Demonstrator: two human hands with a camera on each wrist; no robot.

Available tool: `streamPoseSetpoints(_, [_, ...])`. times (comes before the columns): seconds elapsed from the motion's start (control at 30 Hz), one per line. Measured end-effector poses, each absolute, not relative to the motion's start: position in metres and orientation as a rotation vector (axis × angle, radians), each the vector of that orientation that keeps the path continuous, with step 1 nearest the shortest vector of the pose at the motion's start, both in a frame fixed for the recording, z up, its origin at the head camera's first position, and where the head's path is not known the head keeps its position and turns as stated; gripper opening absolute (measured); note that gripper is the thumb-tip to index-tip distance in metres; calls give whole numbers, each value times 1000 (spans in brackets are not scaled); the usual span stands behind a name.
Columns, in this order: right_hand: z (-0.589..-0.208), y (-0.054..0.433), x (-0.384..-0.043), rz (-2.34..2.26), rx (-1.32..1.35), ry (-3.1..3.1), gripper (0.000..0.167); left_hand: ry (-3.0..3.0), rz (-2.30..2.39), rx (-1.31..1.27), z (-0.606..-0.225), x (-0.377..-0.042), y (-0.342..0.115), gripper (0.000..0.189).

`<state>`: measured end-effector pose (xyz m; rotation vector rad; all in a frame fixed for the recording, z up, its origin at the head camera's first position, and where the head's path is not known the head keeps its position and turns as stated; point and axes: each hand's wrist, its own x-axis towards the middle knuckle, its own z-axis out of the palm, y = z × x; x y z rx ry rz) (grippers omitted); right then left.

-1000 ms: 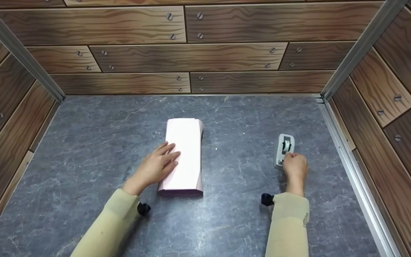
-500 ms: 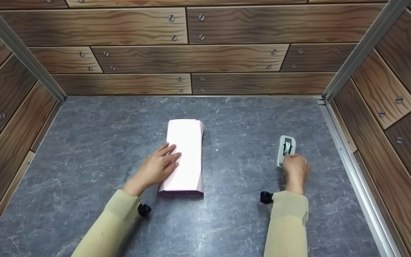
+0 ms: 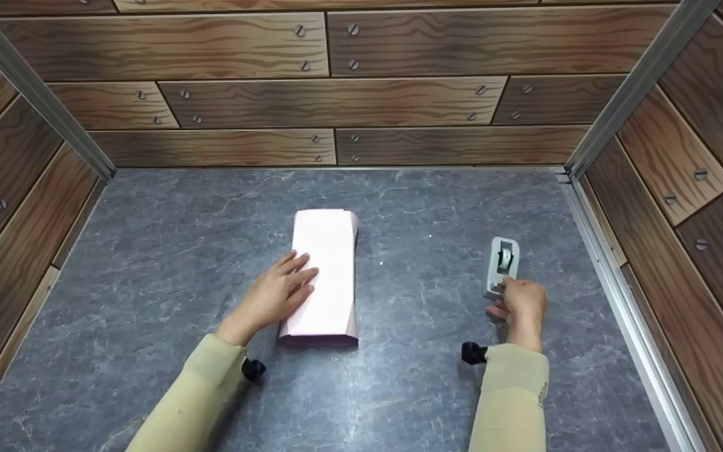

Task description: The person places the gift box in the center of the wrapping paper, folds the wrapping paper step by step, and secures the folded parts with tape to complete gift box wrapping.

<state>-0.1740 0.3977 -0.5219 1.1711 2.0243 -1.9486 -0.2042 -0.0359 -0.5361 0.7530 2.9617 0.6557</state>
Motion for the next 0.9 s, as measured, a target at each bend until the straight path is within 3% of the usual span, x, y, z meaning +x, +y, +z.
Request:
streamPoseSetpoints(0.2, [-522,399,-168,-2017,1191,1941,55,2970,633,746,-536,-204,-35,39])
streamPoseSetpoints(0.43, [-530,399,-157,-2176,1142,1885,24,2975,645,761,-537,-203,-36,39])
streamPoseSetpoints(0.67, [-538,394,-151,-2235,1141,1900,43,2975,635,743,-536,-203,-35,38])
streamPoseSetpoints(0.9, [-543,394,-145,-2340,1072,1898,18,2973,594,697,-535,-203,-33,39])
